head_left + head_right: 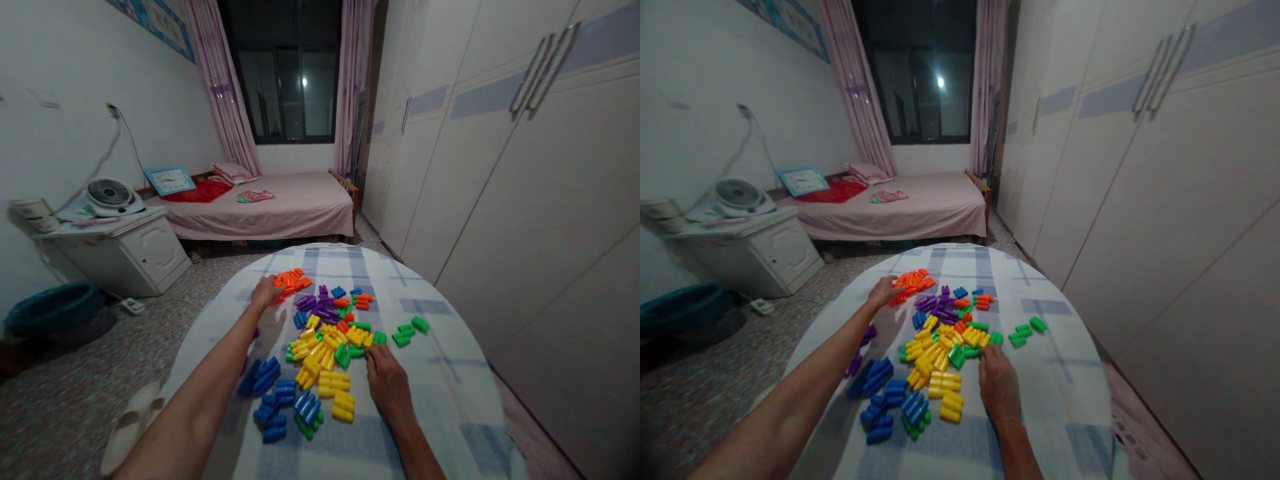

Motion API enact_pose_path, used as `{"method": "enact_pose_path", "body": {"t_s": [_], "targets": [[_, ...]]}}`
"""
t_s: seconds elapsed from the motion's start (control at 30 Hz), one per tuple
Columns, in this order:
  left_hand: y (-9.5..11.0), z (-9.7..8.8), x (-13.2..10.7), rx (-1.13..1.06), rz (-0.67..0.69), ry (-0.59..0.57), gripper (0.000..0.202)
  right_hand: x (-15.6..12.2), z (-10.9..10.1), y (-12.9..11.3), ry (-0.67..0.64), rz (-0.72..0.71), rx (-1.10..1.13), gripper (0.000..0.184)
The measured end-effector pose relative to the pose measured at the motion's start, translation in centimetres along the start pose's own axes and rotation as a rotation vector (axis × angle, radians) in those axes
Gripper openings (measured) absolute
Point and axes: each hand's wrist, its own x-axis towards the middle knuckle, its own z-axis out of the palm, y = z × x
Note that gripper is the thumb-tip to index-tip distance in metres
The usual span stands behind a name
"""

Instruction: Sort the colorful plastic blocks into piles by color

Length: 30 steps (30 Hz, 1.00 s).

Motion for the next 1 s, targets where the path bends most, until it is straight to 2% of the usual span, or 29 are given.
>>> {"method": "enact_pose_path", "body": {"t_s": [0.1,0.17,0.27,0.37,0.47,0.57,0.77,0.87,1.0], "targets": [[2.2,0.4,-0.7,0.019,0.096,0.059,0.043,0.0,0.0,-0.1,-0.007,0.01,0.003,0.021],[4.5,1.2,-1.7,0.011,0.249,0.065,0.039,0.0,0.0,-0.2,-0.015,0.02,0.005,0.02],[8.5,3.3,-3.4,0.0,0.524,-0.011,0.032,0.0,0.0,-0.2,-0.02,0.027,0.013,0.019],[11.9,5.8,-4.7,0.016,0.692,-0.098,0.029,0.0,-0.1,-0.3,-0.018,0.025,0.019,0.02],[13.8,7.8,-5.2,0.044,0.708,-0.122,0.025,0.0,-0.3,-0.6,-0.016,0.027,0.011,0.021],[14.4,8.7,-5.0,0.053,0.666,-0.111,0.026,0.0,-0.4,-0.9,-0.025,0.034,0.009,0.022],[15.2,7.5,-4.0,0.013,0.644,-0.097,0.025,0.2,-0.5,-0.9,-0.009,0.039,0.016,0.023],[16.9,7.0,-3.4,0.0,0.704,-0.164,0.036,0.4,-0.3,-0.8,-0.002,0.048,0.018,0.022],[19.6,7.7,-2.8,0.018,0.789,-0.305,0.05,0.5,-0.3,-0.7,-0.017,0.058,0.03,0.021]]}}
